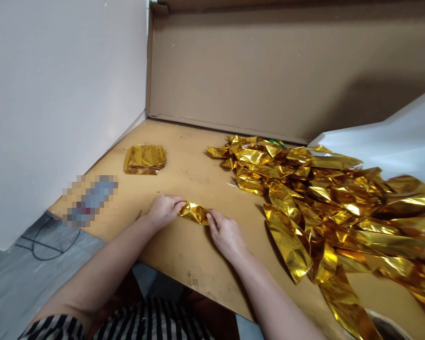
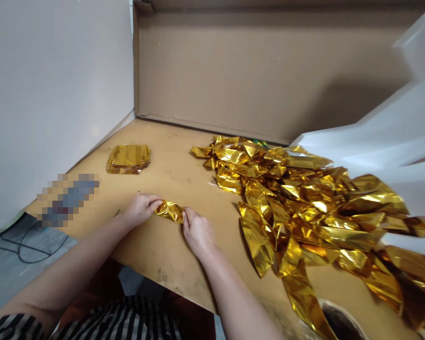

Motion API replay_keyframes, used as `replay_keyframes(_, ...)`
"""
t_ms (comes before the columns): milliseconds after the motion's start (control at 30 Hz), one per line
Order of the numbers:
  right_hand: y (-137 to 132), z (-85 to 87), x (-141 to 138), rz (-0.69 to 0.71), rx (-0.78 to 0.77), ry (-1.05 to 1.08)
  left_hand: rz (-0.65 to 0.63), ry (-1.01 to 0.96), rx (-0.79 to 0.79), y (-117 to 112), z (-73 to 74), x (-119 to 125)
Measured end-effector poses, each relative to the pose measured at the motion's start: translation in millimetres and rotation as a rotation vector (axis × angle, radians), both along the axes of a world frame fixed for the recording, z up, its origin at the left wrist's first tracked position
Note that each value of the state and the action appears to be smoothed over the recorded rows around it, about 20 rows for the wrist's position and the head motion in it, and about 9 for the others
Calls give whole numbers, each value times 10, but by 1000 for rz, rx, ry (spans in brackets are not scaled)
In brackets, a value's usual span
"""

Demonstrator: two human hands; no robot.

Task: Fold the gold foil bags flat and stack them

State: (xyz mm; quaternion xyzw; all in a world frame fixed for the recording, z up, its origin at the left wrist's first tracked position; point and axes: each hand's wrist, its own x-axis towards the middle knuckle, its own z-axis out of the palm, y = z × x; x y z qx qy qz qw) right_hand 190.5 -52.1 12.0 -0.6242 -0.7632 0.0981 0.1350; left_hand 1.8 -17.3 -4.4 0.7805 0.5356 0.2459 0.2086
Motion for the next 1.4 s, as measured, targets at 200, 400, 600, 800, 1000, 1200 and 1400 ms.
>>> replay_keyframes(200,10,-40,-9,9,14,10,-16,7,1,1,-13,1)
replay_keyframes(400,15,-40,-7,26,33,25,-15,22,-8,-2,-9,9)
replay_keyframes(600,13,-38,-22,1,24,23,-17,22,-15,-20,41,17)
replay_keyframes(800,12,-44,-10,17,30,54,-14,3,-28,-24,48,22)
replay_keyframes(1000,16,-12,7,6,10,82,-23,-7,-14,-16,22,23)
replay_keyframes(1200,19,-27,7,15,10,49,-30,-15,-3,-14,18,21)
replay_keyframes(1400,24,-50,-2,19,-6,68,-22,-36,-24,-15,14,25)
